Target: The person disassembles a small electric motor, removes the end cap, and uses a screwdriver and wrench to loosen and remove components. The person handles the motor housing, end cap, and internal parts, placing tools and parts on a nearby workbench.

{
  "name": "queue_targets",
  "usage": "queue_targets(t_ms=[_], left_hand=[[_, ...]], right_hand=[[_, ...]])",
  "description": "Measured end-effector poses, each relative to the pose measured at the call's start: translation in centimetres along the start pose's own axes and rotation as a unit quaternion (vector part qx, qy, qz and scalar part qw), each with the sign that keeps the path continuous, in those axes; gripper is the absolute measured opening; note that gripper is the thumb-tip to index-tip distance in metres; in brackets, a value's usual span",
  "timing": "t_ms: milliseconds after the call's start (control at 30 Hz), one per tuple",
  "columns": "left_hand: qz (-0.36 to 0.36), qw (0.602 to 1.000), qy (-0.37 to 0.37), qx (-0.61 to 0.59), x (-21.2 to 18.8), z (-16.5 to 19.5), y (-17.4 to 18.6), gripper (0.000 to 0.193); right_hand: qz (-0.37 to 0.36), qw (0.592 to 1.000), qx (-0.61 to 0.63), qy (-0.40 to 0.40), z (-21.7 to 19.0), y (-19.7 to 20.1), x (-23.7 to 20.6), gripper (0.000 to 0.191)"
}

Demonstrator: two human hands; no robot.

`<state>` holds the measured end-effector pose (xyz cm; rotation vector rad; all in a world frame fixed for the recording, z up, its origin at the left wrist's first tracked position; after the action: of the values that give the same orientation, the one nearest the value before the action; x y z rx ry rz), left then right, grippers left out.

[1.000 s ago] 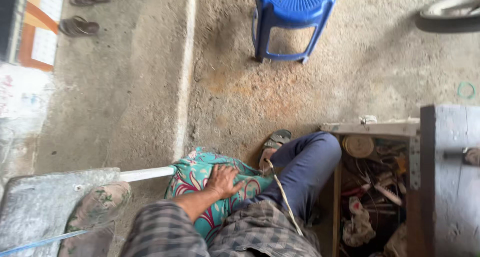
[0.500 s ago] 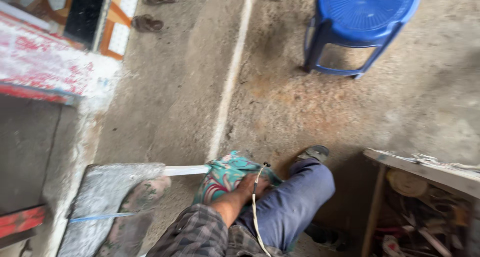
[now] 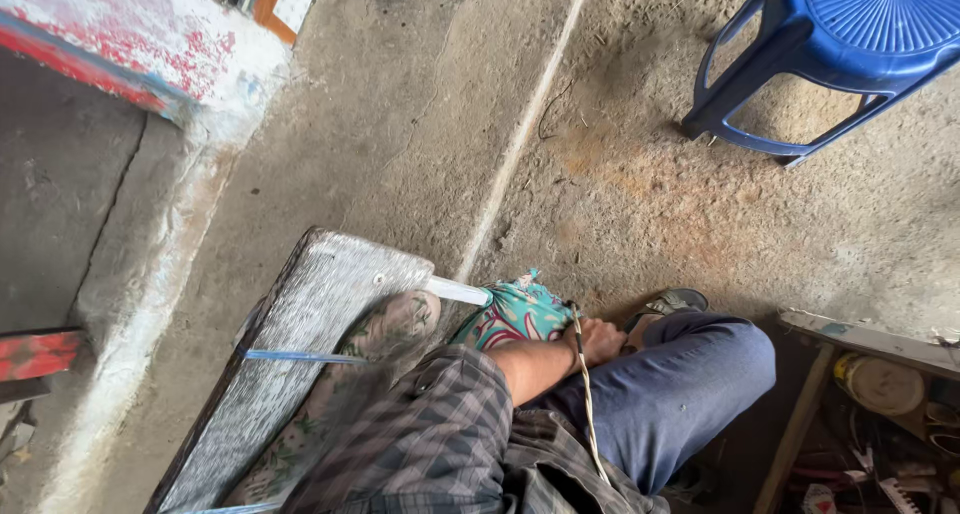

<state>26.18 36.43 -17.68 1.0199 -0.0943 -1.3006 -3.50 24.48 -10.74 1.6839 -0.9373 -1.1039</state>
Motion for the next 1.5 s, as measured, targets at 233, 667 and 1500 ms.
queue_targets(t_ms=[233,667,1500], left_hand=[[-0.013,0.999,-0.015,0.043,0.0,1.4,-0.3,0.028],[0.099,0.981,-0.167,0.011,3.1,6.9,-2.8,0.019],[-0.058,0.994,-0.014,0.086,13.4,2.5,-11.5,0.019]], right_hand=[[-0.019,1.000,0.013,-0.009,-2.3,-1.3,3.0,0.043],[-0.176,0.968,0.019,-0.177,14.3,-6.6,4.0,0.030],[-0.212,0.721,0.326,-0.574,29.4,-22.0,27.7,0.012]])
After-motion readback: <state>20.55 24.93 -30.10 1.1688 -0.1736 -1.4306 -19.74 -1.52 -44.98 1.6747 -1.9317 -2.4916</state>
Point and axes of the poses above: each hand's wrist, its own x-axis towards the middle knuckle, its own y-axis out of the back of the hand, z = x × y, the point moved 3 cm from there along x, towards the middle knuckle, and after that the axes turned 14 degrees about -x, right-handed, at the moved point
